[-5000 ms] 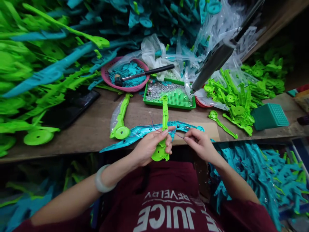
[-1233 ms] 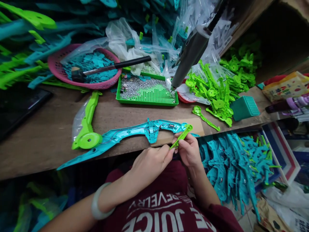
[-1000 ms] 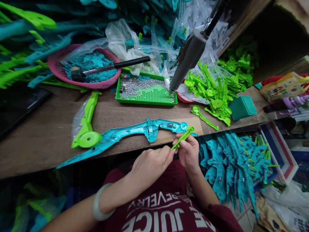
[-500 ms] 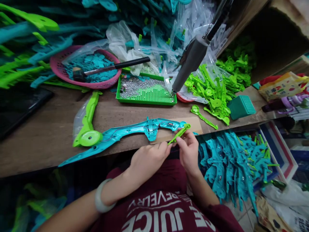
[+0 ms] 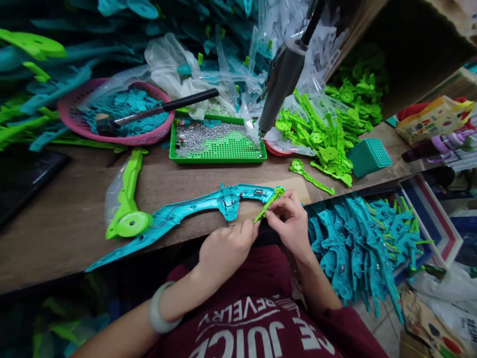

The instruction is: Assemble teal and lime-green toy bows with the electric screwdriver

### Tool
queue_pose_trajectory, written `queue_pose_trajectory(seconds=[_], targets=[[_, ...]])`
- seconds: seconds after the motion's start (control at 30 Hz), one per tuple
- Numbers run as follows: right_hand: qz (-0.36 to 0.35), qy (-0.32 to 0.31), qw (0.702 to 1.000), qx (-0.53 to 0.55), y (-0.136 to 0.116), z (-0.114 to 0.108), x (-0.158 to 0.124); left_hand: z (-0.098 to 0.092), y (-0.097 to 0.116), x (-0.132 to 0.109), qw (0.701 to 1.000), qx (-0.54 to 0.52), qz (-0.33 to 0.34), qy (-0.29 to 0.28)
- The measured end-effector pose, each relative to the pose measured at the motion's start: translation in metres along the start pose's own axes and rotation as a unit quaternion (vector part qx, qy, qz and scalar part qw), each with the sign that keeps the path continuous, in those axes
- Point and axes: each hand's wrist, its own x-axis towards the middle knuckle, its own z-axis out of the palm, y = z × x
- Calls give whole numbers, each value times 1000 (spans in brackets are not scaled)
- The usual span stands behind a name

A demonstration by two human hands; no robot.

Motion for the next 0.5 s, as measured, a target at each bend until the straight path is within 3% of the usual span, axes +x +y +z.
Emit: queue_pose_trajectory(seconds=[0.23,0.5], targets=[[-67,66,995,41,14,8,-6,5,6,3,1000,-12,-14,-8],[-61,38,996,46,16,7,-7,5,7,4,1000,17,-16,-12]])
